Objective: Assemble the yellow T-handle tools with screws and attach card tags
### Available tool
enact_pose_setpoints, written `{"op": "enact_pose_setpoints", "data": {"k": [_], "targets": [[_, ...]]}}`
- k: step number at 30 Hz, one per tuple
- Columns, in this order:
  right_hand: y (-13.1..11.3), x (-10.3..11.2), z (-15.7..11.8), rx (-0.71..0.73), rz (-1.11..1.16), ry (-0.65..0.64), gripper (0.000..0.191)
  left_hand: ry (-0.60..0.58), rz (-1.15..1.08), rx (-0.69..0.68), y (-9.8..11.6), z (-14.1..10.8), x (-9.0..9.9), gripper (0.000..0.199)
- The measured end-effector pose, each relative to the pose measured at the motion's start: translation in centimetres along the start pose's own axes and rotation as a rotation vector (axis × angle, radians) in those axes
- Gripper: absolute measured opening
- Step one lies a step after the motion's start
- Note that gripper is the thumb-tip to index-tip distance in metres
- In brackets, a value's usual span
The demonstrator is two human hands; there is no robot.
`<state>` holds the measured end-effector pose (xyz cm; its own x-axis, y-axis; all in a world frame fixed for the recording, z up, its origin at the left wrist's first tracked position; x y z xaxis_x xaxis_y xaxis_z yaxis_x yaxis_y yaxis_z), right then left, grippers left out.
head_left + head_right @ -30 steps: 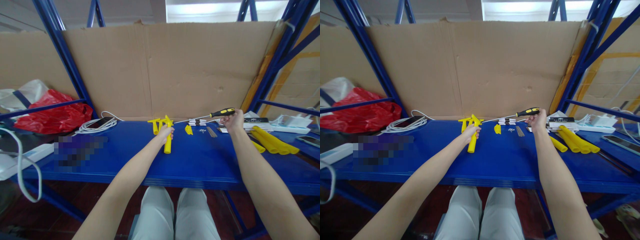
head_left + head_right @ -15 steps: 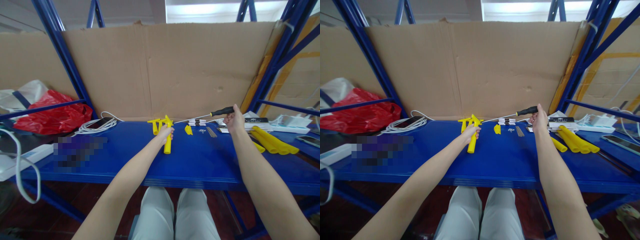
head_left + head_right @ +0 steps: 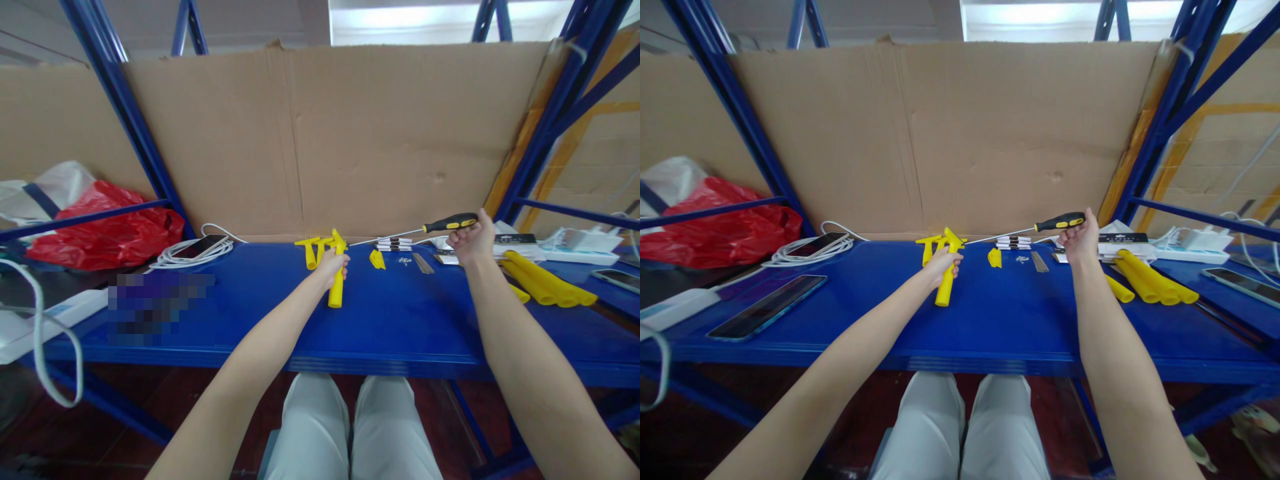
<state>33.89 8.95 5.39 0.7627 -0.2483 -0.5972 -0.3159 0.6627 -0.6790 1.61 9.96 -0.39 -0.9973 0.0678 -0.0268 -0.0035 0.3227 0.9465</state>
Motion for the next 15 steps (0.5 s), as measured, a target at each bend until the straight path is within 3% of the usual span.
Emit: {"op": "enact_pose_setpoints", "data": {"k": [4,10,15], "targets": [[-0.3,-0.5,-0.6,-0.018,0.010,0.035,0.032,0.007,0.003,-0.006,0.1,0.1,0.1,0.020],[-0.1,0.5,-0.7,-0.002,-0.183,0.156,0.034,0.013,0.023,-0.014,0.1,0.3,0.2,0.020],[0.5,0.9,-0.2,-0.006,-0.113,0.115,0.036,0.044,0.051,-0.025,0.3,0.0,0.2,0.020]]}}
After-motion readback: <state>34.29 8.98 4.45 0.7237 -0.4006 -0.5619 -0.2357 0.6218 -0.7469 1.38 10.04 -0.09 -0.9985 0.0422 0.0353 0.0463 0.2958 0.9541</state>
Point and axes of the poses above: each hand's wrist, its own z-axis towards the middle knuckle, its own x-axis out of the back of the hand, y = z × x, the point moved 8 cm from there along z, towards the middle knuckle, and after that the axes turned 15 degrees about x, right-handed, at the moved point
